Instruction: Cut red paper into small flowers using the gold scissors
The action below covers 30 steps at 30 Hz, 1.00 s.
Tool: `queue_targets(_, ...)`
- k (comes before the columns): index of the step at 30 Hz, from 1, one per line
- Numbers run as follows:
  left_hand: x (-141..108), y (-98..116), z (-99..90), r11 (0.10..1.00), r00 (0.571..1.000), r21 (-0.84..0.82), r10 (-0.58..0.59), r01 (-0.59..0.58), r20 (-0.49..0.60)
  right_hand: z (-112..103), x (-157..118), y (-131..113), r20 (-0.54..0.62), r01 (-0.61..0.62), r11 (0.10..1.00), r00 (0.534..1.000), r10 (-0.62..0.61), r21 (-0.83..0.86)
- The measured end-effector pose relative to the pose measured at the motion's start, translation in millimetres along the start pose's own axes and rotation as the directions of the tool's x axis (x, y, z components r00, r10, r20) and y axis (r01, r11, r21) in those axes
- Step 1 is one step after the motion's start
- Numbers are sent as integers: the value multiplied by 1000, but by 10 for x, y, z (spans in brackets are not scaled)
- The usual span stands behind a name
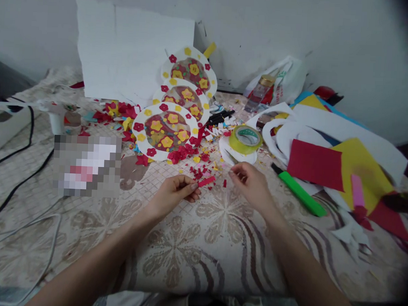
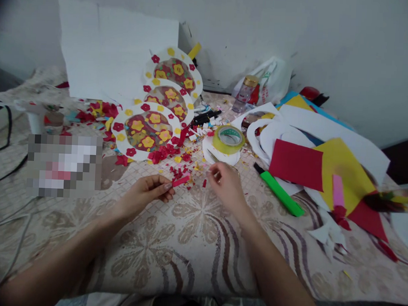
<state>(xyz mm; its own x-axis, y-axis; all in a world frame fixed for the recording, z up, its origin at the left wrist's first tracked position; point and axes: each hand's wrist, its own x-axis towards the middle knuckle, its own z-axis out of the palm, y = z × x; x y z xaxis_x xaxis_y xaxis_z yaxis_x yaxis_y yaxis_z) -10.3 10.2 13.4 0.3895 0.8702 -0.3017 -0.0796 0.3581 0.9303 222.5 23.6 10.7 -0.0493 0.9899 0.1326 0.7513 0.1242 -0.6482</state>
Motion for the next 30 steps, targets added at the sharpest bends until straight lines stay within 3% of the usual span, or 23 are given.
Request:
queue_targets(2, -1, 2, 1, 1000, 1000, -16, -4, 4, -9, -122, 65, 186, -35, -18, 965, 999, 9, -262)
queue_targets(4, 2, -5, -5, 999, 1000, -32, -2, 1, -11, -194, 104, 343, 2, -29, 928, 999, 32, -372)
queue_targets(13, 30, -27, -61, 992, 999, -122, 39, -43, -30, -261, 175, 682, 44, -10, 919, 999, 30, -395)
queue_targets(16, 29, -14, -74, 989, 998, -136, 48, -53, -39, -289, 159, 584, 11, -36, 966, 999, 41, -256)
queue_targets(18, 26, 0, -83, 985, 997, -160, 61, -68, -48, -281, 117, 431, 85, -24, 1000, 996, 24, -2)
queue_targets(21, 21, 34, -99, 974, 994, -206, 82, -94, -66, -204, -4, 129, 215, 17, 956, 973, -84, 294)
queue_targets(25, 20, 90, -119, 957, 988, -261, 99, -126, -116, -34, -212, -211, 399, 91, 928, 884, -242, 361)
queue_targets(30, 13, 108, -126, 944, 987, -298, 109, -141, -121, 124, -353, -389, 521, 19, 946, 831, -194, 322)
